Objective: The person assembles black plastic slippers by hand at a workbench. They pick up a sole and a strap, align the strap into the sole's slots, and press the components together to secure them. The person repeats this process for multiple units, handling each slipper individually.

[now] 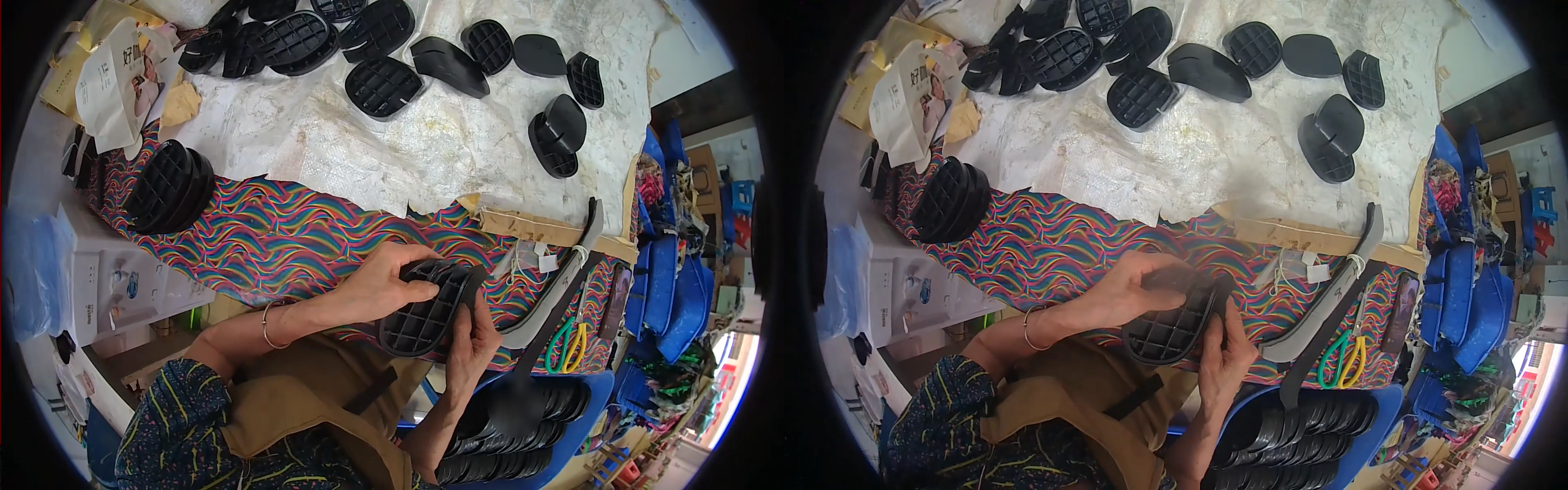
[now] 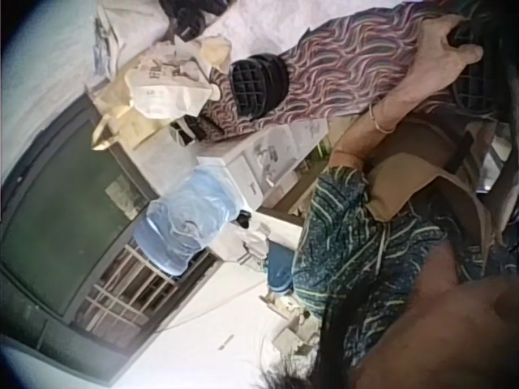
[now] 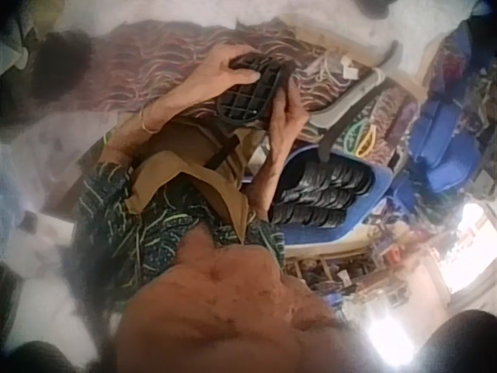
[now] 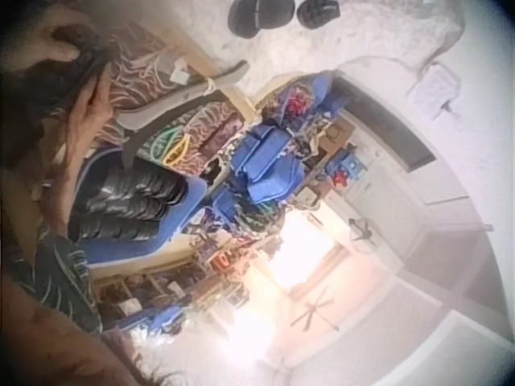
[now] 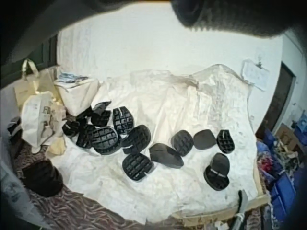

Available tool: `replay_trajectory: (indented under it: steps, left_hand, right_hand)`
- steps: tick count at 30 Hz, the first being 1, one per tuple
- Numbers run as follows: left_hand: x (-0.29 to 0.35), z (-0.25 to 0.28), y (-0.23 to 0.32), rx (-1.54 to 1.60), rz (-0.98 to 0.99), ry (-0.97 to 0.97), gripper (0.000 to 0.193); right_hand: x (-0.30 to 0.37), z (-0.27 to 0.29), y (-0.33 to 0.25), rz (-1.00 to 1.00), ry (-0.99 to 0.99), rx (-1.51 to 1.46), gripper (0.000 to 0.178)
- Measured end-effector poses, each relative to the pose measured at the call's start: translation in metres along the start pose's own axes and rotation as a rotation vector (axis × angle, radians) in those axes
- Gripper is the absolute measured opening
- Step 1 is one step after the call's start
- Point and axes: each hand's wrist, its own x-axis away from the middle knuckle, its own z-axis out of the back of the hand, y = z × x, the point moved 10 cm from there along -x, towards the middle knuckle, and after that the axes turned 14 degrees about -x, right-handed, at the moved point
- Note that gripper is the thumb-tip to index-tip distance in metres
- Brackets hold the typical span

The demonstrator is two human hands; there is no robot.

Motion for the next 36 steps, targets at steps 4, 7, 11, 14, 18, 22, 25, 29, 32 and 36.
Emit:
replay_trajectory:
  steps: [4,7,11,14,18,22,25,29,32,36]
  left_hand:
    - [-0.002,0.002,0.006,-0.069,-0.013,0.017,0.033]
    - [-0.003,0.003,0.006,-0.064,-0.017,0.032,0.032]
    - [-0.006,0.003,0.004,-0.034,-0.044,0.067,0.031]
    - [-0.006,0.0,0.001,-0.045,-0.009,0.02,0.032]
    - [-0.006,-0.001,0.002,-0.016,0.019,-0.012,0.031]
    - [-0.005,0.003,0.002,-0.057,0.056,0.019,0.031]
    - [-0.006,0.005,-0.001,-0.011,0.037,0.073,0.03]
    - [-0.004,0.01,0.007,-0.036,0.018,0.115,0.028]
    - [-0.005,0.014,0.013,-0.086,-0.047,0.177,0.028]
    - [-0.005,0.015,0.027,-0.064,-0.076,0.201,0.027]
  right_hand:
    - [-0.001,0.001,0.001,0.047,-0.006,0.037,0.039]
    - [0.0,0.0,-0.001,0.022,-0.009,0.043,0.04]
    - [-0.001,-0.001,-0.006,0.051,-0.009,0.096,0.042]
    - [-0.002,-0.001,-0.008,0.135,-0.018,0.124,0.044]
    - [-0.003,-0.003,-0.009,0.107,-0.041,0.144,0.046]
    - [-0.002,-0.007,-0.008,0.036,-0.085,0.151,0.042]
    - [0.0,-0.012,-0.015,0.04,-0.118,0.206,0.04]
    - [0.011,-0.017,-0.032,0.28,-0.131,0.343,0.043]
    - [0.02,-0.013,-0.026,0.223,-0.091,0.318,0.038]
    - [0.033,-0.011,-0.023,0.032,-0.078,0.24,0.033]
